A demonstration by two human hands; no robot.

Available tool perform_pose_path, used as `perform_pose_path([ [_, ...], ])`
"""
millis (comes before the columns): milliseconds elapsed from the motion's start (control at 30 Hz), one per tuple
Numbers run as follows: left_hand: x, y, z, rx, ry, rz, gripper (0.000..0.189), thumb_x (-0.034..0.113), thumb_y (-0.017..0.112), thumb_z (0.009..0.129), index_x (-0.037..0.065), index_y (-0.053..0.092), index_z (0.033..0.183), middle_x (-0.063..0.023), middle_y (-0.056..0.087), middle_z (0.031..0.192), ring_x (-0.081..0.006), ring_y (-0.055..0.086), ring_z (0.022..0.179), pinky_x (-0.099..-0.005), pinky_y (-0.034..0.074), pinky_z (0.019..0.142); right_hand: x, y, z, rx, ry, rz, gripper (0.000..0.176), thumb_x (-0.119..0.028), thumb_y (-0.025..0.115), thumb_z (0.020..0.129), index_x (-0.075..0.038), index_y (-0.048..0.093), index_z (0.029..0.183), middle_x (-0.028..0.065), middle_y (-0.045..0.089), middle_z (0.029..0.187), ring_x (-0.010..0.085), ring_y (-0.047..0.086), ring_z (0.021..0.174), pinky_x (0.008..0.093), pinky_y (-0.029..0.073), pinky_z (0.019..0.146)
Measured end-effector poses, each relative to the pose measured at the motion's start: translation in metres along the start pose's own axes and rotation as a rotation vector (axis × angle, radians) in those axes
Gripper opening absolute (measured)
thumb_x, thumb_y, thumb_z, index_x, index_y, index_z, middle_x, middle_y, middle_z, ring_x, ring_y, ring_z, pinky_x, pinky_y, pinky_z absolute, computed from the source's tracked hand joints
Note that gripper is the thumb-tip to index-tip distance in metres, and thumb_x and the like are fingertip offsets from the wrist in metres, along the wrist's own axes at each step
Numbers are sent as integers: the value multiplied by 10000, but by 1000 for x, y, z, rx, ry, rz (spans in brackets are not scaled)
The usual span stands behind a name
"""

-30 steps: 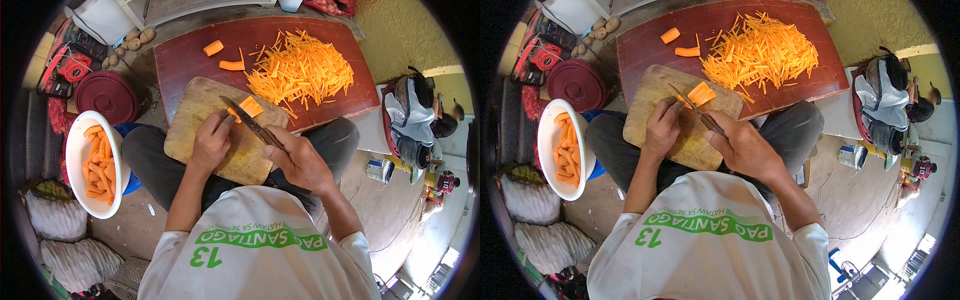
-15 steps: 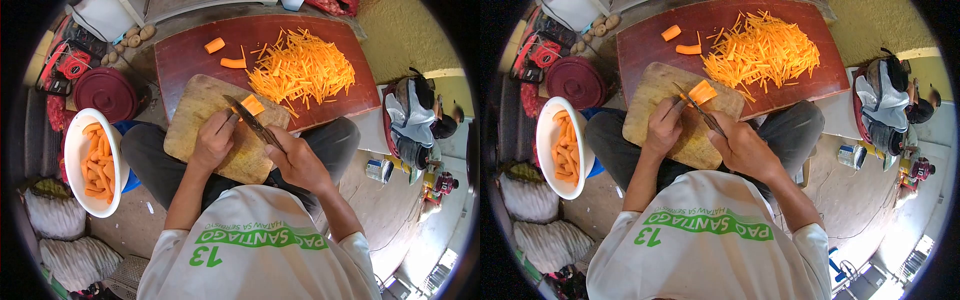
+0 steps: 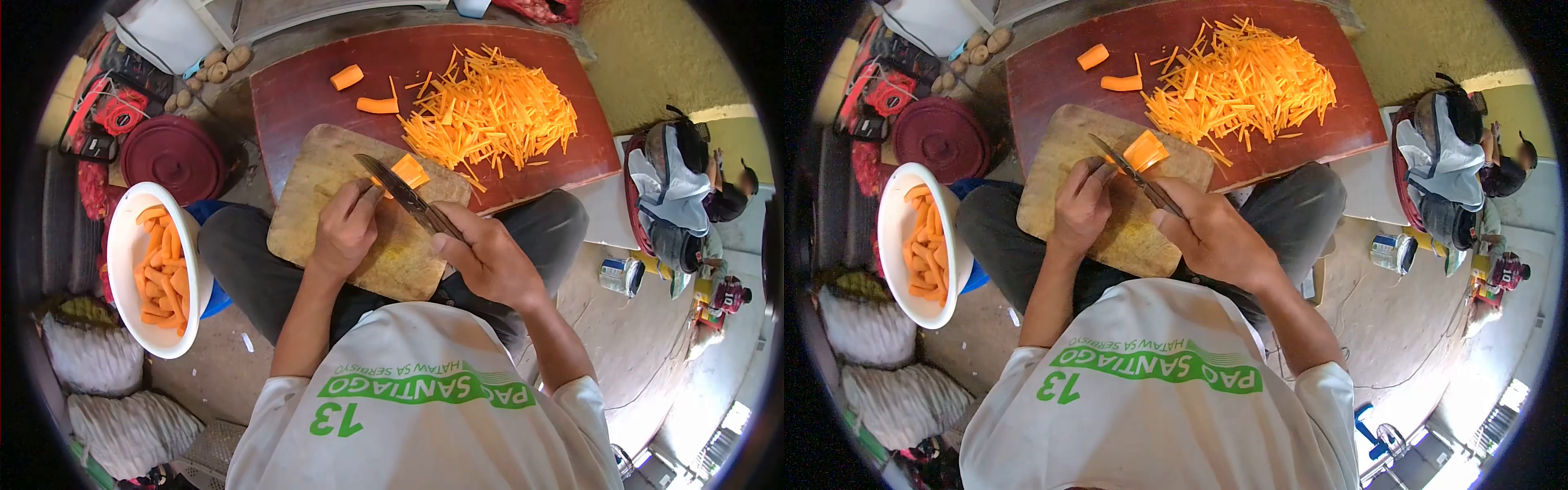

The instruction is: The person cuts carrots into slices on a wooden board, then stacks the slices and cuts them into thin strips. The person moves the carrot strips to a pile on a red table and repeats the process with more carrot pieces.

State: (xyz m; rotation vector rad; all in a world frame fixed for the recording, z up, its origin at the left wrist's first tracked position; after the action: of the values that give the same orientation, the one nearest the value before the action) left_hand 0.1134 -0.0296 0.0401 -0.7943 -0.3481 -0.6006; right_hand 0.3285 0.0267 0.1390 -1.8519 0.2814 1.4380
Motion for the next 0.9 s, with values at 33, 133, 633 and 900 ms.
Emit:
perform_pose_path([
  [33,-1,0,-1,-6,-4,0,452,-160,707,738,-62,757,1176,-204,721,1118,-370,756,920,-416,635,773,0,-1,0,-2,-3,-13,318,-137,627,1112,33,621,1381,172,656,925,268,619,814,393,538,787],
  [133,0,-2,0,-22,-7,-3,455,-143,709,738,-69,753,1184,-210,716,1132,-370,753,936,-419,633,791,2,0,0,-22,2,-26,322,-142,635,1112,39,618,1378,179,659,927,279,624,816,397,539,790],
  [633,1,-3,-7,-28,40,2,436,-132,726,728,-72,737,1159,-227,715,1166,-400,755,1008,-442,638,849,48,28,-4,-44,37,-158,300,-143,633,1086,13,618,1343,272,708,1059,474,683,1013,470,553,866],
  [900,-6,3,-8,-30,-245,-170,333,-94,794,886,-27,737,1207,-206,701,1197,-382,738,981,-405,608,839,26,-3,-11,-41,233,179,310,-112,685,1082,32,656,1354,124,628,847,190,596,771,362,536,734],
])
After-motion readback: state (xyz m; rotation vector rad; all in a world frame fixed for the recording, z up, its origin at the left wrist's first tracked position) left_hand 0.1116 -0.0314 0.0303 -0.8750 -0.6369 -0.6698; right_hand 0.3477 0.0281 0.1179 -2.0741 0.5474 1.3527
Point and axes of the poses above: each hand's wrist, its own z-axis towards the middle knuckle, its own y-axis out of the palm, x = y × z, the point moved 3 cm from there along z, towards the middle knuckle
